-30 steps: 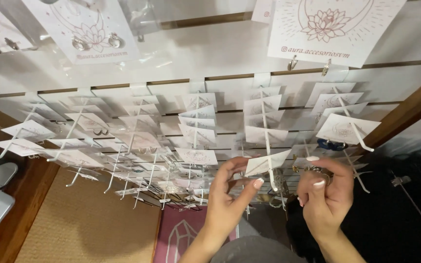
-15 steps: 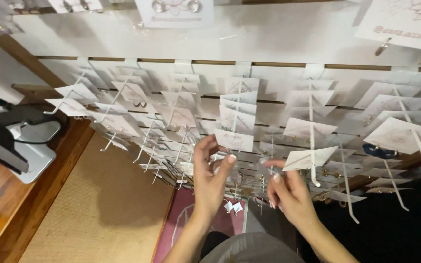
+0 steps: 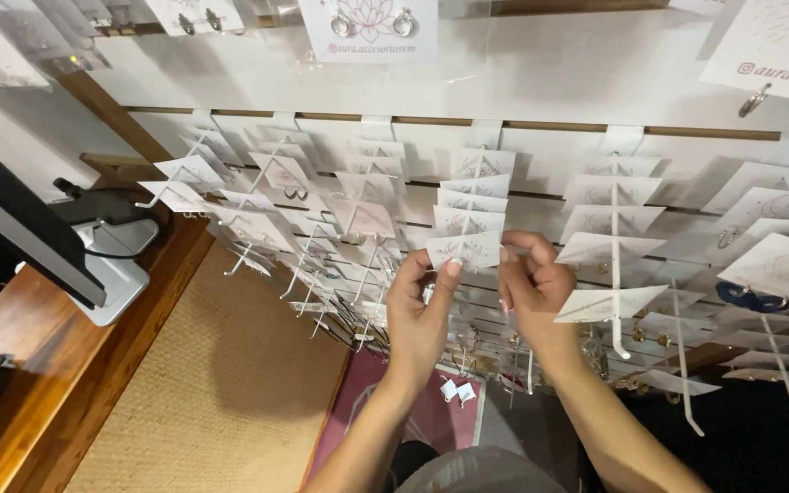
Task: The person is examining and organizing earring display cards on a wall-mounted rack in a store.
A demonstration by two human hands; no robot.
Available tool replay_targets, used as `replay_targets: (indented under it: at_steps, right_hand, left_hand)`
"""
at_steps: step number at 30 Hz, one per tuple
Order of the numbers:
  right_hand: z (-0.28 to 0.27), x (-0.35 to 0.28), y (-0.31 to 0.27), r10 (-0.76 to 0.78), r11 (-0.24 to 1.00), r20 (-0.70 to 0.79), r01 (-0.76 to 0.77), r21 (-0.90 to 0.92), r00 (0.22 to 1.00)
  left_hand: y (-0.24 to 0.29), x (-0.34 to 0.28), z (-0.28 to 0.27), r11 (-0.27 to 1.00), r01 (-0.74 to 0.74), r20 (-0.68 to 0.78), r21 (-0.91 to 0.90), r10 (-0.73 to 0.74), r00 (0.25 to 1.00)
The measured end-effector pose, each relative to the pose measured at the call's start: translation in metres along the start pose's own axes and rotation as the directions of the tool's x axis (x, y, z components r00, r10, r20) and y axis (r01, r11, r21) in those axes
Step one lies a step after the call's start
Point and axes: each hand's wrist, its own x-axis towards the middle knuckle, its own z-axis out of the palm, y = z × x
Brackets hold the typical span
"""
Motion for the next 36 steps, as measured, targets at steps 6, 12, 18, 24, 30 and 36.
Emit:
replay_targets:
  at_steps: [6,12,18,24,30,36]
  right_hand:
    - [0.001,0.002,0.002,-0.021,0.996,-0.05,0.026,0.091,0.999]
    - [-0.002,-0.018,0.009,0.074,0.994,-0.083,-0.067,0.084,0.994]
    - [0.012,0.003,-0.008,-0.023,0.994,-0.141,0.037,0.099,0.99]
    - [0.014,0.025,0.02,-0.045,0.986,-0.148,0.067,0.15,0.988]
    - [0.015,0.026,0.026,-0.02,0.987,-0.15,0.043,0.155,0.988]
    - [0.005,0.029,0.048,-0.086,0.988,-0.152,0.105,0.115,0.985]
  left_hand:
    - [-0.023,-0.005,-0.01,1.0,-0.023,0.052,-0.006,0.024,0.998]
    - [-0.031,-0.009,-0.019,0.997,-0.06,0.087,-0.044,0.063,0.994]
    - [-0.049,-0.01,-0.018,0.996,-0.063,0.076,-0.063,0.067,0.995]
    - [-0.024,-0.001,-0.011,0.995,-0.077,0.102,-0.056,0.082,0.991]
    - [-0.055,0.005,-0.015,0.995,-0.058,0.103,-0.075,0.066,0.992]
    - [-0.028,0.01,-0.014,0.993,-0.089,0.098,-0.077,0.097,0.991]
